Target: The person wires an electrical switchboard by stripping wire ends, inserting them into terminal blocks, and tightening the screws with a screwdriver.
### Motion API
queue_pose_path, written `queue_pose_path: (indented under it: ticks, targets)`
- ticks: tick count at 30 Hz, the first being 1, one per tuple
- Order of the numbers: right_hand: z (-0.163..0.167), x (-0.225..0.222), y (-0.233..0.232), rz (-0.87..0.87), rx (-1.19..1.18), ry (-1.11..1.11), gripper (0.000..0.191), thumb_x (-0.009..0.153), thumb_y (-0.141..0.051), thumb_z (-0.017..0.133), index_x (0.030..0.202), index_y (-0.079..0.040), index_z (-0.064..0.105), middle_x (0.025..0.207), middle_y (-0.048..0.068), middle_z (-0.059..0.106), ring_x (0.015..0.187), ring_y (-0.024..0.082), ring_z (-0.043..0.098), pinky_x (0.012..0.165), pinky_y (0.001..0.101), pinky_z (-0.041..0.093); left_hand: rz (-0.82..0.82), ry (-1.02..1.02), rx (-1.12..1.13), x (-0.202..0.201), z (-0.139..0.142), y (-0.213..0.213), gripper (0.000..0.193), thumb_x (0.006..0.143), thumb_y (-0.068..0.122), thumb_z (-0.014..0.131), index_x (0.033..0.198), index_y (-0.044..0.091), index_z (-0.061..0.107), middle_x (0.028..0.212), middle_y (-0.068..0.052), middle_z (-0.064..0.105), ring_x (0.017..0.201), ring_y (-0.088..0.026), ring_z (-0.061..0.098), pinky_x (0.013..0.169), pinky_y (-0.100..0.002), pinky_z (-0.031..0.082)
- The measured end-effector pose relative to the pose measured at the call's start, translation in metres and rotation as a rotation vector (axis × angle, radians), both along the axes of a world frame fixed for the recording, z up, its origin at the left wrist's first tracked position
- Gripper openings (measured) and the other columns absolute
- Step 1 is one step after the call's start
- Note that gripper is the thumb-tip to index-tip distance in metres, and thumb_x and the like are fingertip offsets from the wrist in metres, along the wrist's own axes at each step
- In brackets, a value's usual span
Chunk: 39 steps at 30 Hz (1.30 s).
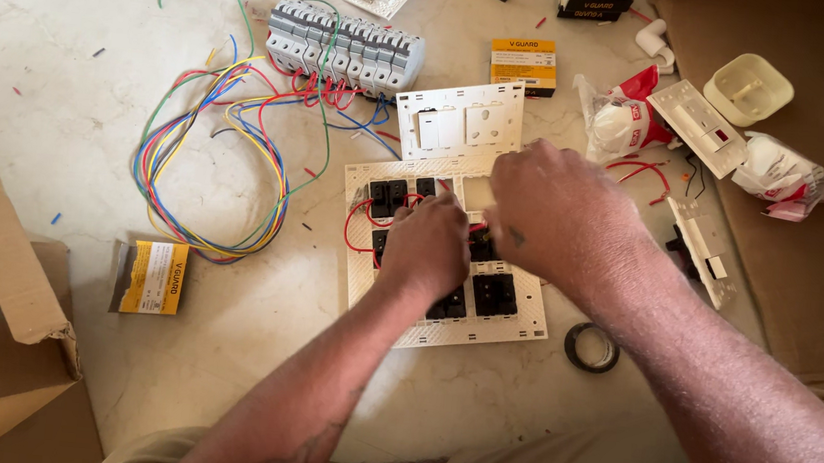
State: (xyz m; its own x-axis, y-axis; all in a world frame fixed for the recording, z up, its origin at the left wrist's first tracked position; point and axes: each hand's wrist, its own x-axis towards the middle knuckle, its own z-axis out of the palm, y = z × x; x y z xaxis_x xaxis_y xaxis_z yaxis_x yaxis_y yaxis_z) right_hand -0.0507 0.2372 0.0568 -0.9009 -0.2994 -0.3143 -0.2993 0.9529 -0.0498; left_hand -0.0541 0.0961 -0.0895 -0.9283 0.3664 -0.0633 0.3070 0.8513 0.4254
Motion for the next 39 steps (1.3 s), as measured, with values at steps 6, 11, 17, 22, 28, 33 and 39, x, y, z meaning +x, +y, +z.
queue_pose_path:
  ticks: [6, 11, 17, 22, 28, 33, 39]
  targets:
    - [-0.001, -0.001, 0.000, 0.119, -0.095, 0.109, 0.035, 0.084, -0.032, 0.074, 0.102, -0.002, 0.070, 0.105, 0.019, 0.070, 0.107, 0.033, 0.067, 0.091, 0.0470, 0.055, 0.025, -0.025, 0.122, -0.005, -0.001, -0.008, 0.011, 0.077, 0.009, 0.071, 0.088, 0.007, 0.072, 0.109, -0.007, 0.066, 0.116, -0.025, 0.059, 0.099, -0.049, 0.043]
    - [-0.005, -0.004, 0.002, 0.170, -0.082, 0.076, 0.012, 0.084, -0.008, 0.062, 0.091, -0.006, 0.073, 0.103, 0.014, 0.072, 0.108, 0.030, 0.067, 0.094, 0.0448, 0.054, 0.068, -0.047, 0.201, -0.002, -0.005, -0.007, 0.008, 0.077, 0.009, 0.072, 0.085, 0.010, 0.071, 0.106, 0.000, 0.067, 0.112, -0.020, 0.061, 0.098, -0.047, 0.043]
    - [-0.006, -0.006, -0.003, 0.128, -0.025, 0.070, 0.019, 0.083, -0.015, 0.067, 0.095, 0.000, 0.068, 0.101, 0.021, 0.071, 0.107, 0.035, 0.066, 0.095, 0.0465, 0.053, 0.047, 0.019, 0.235, -0.001, -0.008, -0.009, 0.002, 0.078, 0.011, 0.075, 0.079, 0.010, 0.073, 0.105, 0.003, 0.068, 0.111, -0.020, 0.060, 0.098, -0.047, 0.042]
    - [-0.009, -0.004, -0.002, 0.149, -0.083, 0.101, 0.019, 0.079, -0.011, 0.066, 0.094, 0.000, 0.068, 0.104, 0.022, 0.069, 0.110, 0.036, 0.065, 0.097, 0.0466, 0.052, 0.023, 0.053, 0.220, 0.001, -0.009, -0.008, 0.012, 0.078, 0.011, 0.075, 0.088, 0.004, 0.071, 0.108, -0.007, 0.067, 0.112, -0.026, 0.060, 0.098, -0.045, 0.046]
    - [-0.014, -0.002, 0.002, 0.135, -0.079, 0.112, 0.028, 0.076, -0.012, 0.069, 0.099, 0.004, 0.064, 0.103, 0.023, 0.066, 0.105, 0.037, 0.065, 0.091, 0.0467, 0.053, -0.028, 0.056, 0.182, -0.001, -0.007, -0.007, 0.015, 0.080, 0.009, 0.073, 0.089, -0.002, 0.070, 0.110, -0.018, 0.064, 0.109, -0.034, 0.062, 0.094, -0.043, 0.052]
    - [-0.009, -0.002, 0.006, 0.086, 0.056, 0.111, 0.023, 0.082, -0.011, 0.067, 0.101, 0.001, 0.065, 0.103, 0.021, 0.066, 0.101, 0.034, 0.069, 0.087, 0.0453, 0.058, -0.031, 0.010, 0.204, -0.003, -0.003, -0.011, 0.013, 0.074, 0.003, 0.067, 0.085, -0.003, 0.068, 0.106, -0.018, 0.067, 0.110, -0.035, 0.063, 0.095, -0.044, 0.053]
    - [-0.003, -0.003, 0.004, 0.053, 0.018, 0.081, 0.028, 0.083, -0.022, 0.072, 0.099, -0.001, 0.067, 0.100, 0.020, 0.067, 0.100, 0.035, 0.069, 0.087, 0.0468, 0.057, 0.031, -0.008, 0.213, -0.001, -0.006, -0.010, 0.011, 0.074, 0.008, 0.068, 0.084, 0.004, 0.072, 0.105, -0.008, 0.071, 0.111, -0.029, 0.063, 0.095, -0.048, 0.048]
